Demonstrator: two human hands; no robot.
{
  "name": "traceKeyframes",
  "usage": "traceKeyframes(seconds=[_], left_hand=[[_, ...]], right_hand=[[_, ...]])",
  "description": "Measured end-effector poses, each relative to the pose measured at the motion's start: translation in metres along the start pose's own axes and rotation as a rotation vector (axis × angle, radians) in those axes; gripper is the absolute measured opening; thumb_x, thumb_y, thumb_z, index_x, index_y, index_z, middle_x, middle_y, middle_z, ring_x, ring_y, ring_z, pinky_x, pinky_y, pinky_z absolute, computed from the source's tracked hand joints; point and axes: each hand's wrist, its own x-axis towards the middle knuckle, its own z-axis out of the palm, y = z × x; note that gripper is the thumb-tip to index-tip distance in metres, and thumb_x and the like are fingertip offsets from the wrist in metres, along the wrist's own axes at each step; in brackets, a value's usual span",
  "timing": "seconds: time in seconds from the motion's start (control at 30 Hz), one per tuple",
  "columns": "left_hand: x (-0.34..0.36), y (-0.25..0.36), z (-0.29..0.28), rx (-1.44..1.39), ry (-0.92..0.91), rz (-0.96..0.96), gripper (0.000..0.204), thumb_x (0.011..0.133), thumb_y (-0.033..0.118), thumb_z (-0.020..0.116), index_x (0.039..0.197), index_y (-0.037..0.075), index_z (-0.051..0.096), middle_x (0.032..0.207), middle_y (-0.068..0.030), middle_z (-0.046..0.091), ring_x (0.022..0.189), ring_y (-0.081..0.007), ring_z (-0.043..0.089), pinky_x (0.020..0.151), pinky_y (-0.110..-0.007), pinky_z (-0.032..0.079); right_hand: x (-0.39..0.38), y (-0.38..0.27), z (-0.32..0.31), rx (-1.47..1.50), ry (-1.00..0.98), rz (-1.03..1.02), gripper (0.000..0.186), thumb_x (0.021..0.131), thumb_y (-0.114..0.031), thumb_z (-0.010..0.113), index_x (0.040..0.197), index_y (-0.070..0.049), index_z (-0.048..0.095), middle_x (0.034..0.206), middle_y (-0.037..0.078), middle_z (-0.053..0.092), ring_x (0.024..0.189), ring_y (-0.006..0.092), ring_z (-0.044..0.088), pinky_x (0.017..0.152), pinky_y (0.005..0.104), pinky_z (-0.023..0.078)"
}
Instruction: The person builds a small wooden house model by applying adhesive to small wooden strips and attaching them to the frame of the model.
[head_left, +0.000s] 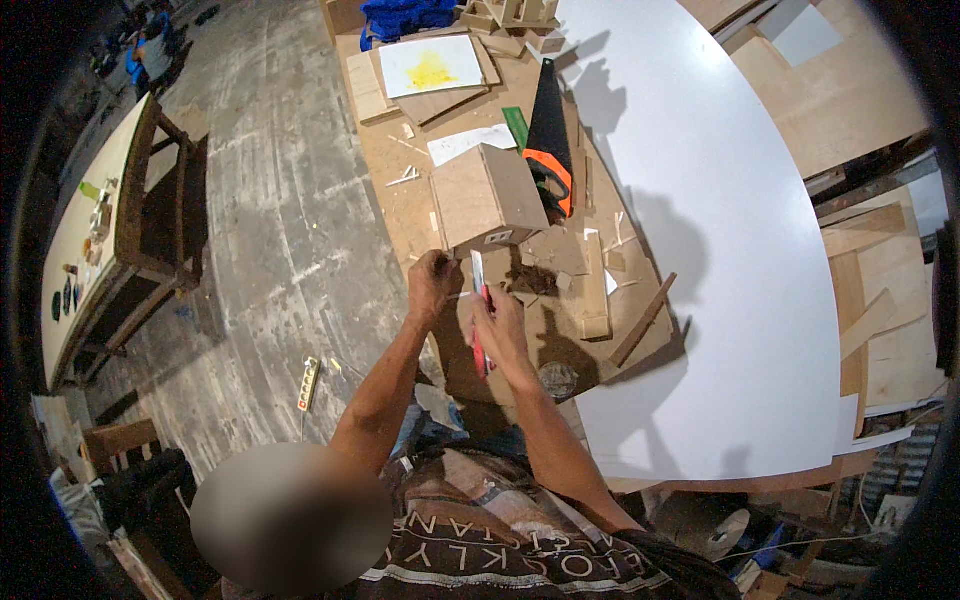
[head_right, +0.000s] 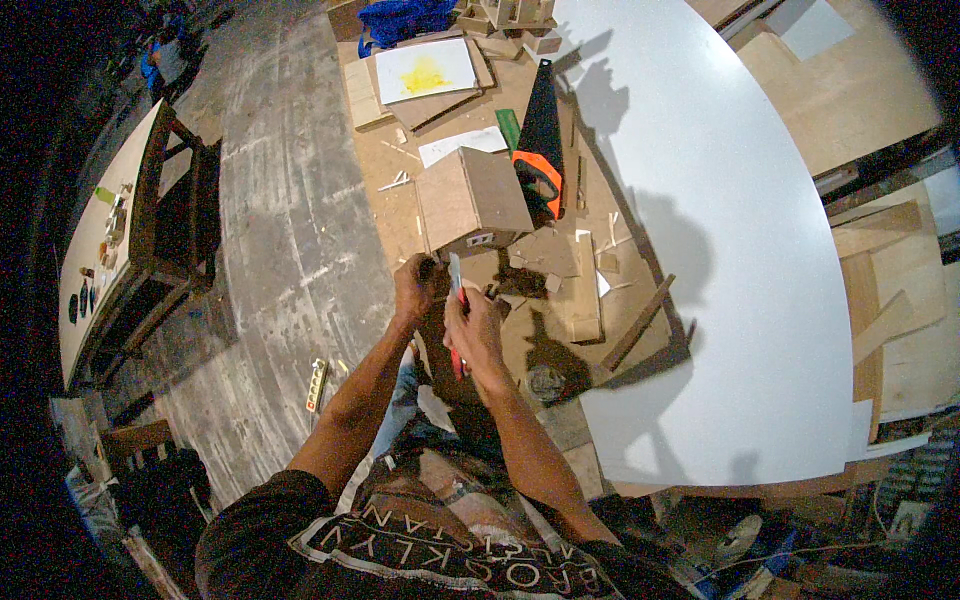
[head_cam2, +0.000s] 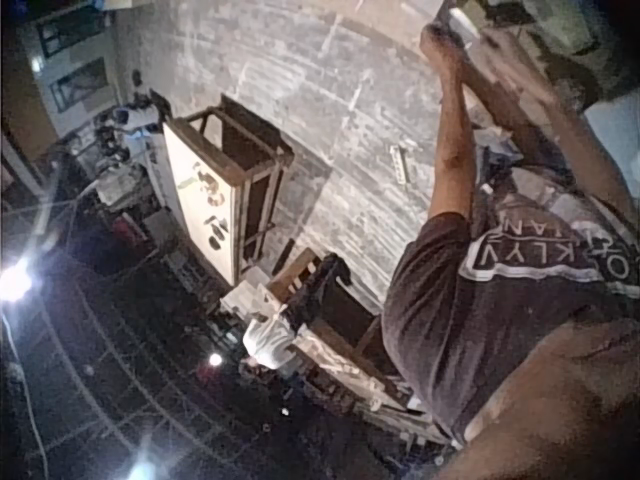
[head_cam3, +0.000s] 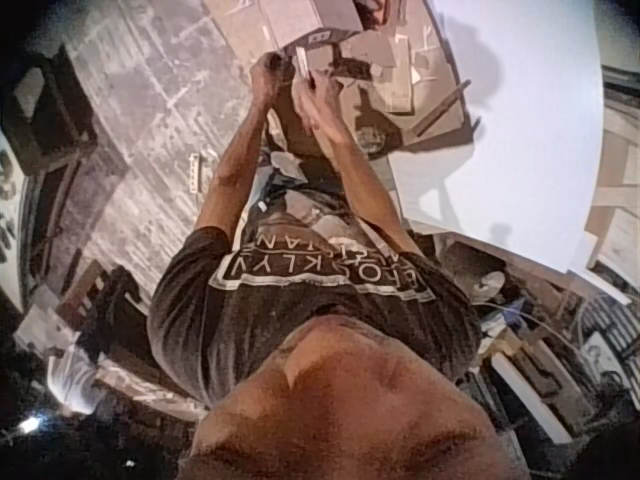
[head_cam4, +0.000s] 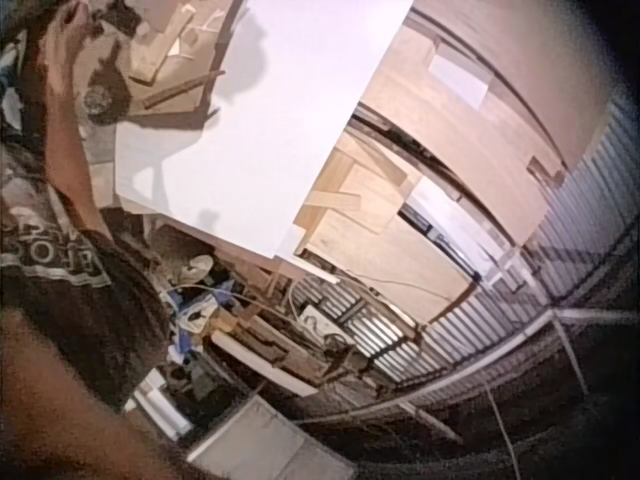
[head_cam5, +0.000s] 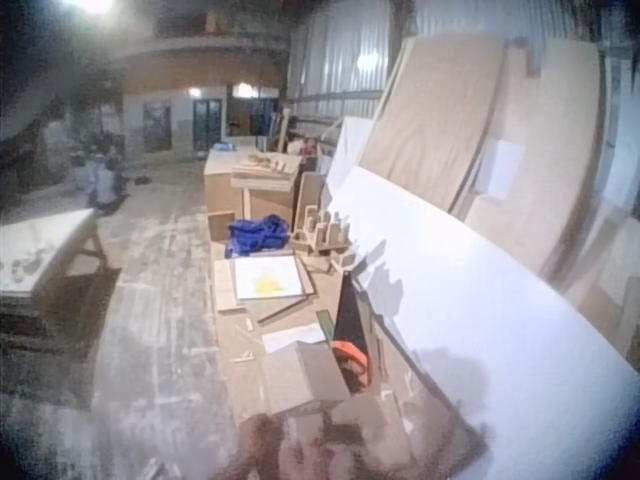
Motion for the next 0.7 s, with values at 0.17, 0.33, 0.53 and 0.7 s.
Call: traceKeyframes(seconds=[0.17,0.33,0.53,0.7], left_hand=[[-0.004,0.016,0.000,0.017,0.000,0.002,0.020,0.082,0.009,0.073,0.094,-0.004,0.063,0.085,-0.0220,0.066,0.077,-0.0348,0.067,0.068,-0.039,0.052],[-0.009,0.023,0.005,-0.020,0.173,0.146,0.021,0.082,0.005,0.073,0.098,-0.003,0.061,0.090,-0.0189,0.063,0.078,-0.0332,0.065,0.068,-0.038,0.052],[-0.010,0.020,0.009,-0.066,0.224,0.105,0.021,0.083,0.003,0.072,0.101,-0.002,0.061,0.091,-0.0158,0.061,0.083,-0.0272,0.062,0.069,-0.038,0.053],[-0.008,0.023,0.017,-0.107,0.331,0.155,0.017,0.083,0.004,0.072,0.097,-0.001,0.063,0.091,-0.0138,0.063,0.084,-0.0244,0.062,0.068,-0.036,0.053]], right_hand=[[0.007,0.064,-0.017,-0.551,0.134,-0.099,0.018,0.093,-0.017,0.054,0.097,0.001,0.053,0.083,0.027,0.064,0.077,0.0457,0.064,0.067,0.0524,0.050],[0.019,0.101,-0.005,-0.857,0.105,-0.126,0.025,0.090,-0.017,0.057,0.108,0.000,0.059,0.097,0.027,0.063,0.094,0.0446,0.062,0.080,0.0545,0.050],[0.016,0.050,-0.021,-0.915,-0.030,-0.051,0.038,0.093,-0.020,0.055,0.124,0.002,0.056,0.117,0.027,0.059,0.099,0.0452,0.061,0.088,0.0524,0.050],[0.116,0.094,-0.095,-0.265,0.584,-0.326,0.032,0.081,-0.004,0.063,0.113,0.003,0.061,0.103,0.022,0.065,0.100,0.0351,0.063,0.091,0.0419,0.047]])
